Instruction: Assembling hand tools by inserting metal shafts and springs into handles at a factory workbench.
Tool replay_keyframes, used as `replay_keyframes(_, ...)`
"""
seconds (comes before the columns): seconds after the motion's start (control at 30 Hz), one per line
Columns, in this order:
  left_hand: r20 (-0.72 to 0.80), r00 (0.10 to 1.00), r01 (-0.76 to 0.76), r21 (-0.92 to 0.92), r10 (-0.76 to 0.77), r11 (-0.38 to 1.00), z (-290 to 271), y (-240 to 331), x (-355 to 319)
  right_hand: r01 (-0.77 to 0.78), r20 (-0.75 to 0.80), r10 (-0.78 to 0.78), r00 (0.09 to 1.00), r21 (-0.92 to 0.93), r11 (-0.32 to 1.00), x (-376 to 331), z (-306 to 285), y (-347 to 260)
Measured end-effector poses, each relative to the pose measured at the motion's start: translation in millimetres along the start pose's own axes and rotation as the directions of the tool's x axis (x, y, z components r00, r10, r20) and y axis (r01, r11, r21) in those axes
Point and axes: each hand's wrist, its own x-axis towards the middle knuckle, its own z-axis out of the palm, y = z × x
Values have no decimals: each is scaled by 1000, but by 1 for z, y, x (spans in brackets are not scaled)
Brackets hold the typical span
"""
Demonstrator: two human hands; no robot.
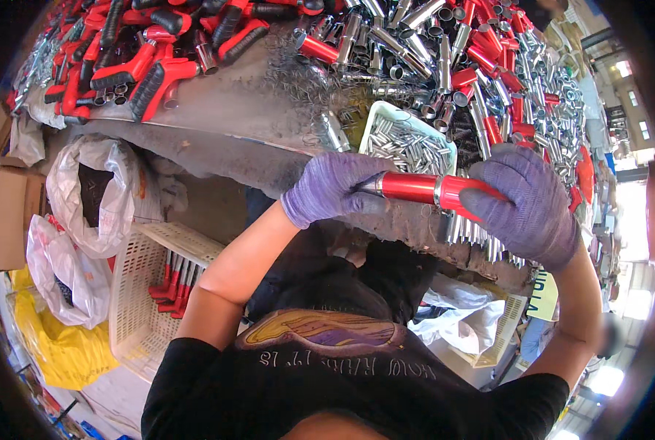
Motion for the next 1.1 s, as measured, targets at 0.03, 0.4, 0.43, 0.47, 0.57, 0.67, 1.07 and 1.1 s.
replay_keyframes(0.03,7,1000,12,45,-12,999,-1,1,0,-32,17,32,999,46,998,0,0,-1)
replay_keyframes(0.4,-144,990,-14,-89,1,996,-2,24,-8,-579,366,449,815,492,651,9,-3,-8)
replay_keyframes(0.43,-122,993,-4,-62,-3,998,-4,26,-8,-577,365,447,817,496,649,7,-1,-7)
replay_keyframes(0.47,-99,995,5,-34,-8,999,-4,27,-8,-570,356,445,822,536,623,3,2,-6)
replay_keyframes(0.57,-274,960,-7,171,54,985,14,28,-17,-640,433,482,761,624,450,0,8,-5)
replay_keyframes(0.67,-252,967,89,212,-33,973,16,39,-18,-696,489,516,704,620,362,-4,9,-8)
replay_keyframes(1.07,70,992,34,643,-103,765,21,24,-11,-613,850,458,261,513,-602,-49,63,-48)
replay_keyframes(1.1,74,991,39,644,-113,764,21,25,-12,-436,975,160,155,213,-874,-53,68,-52)
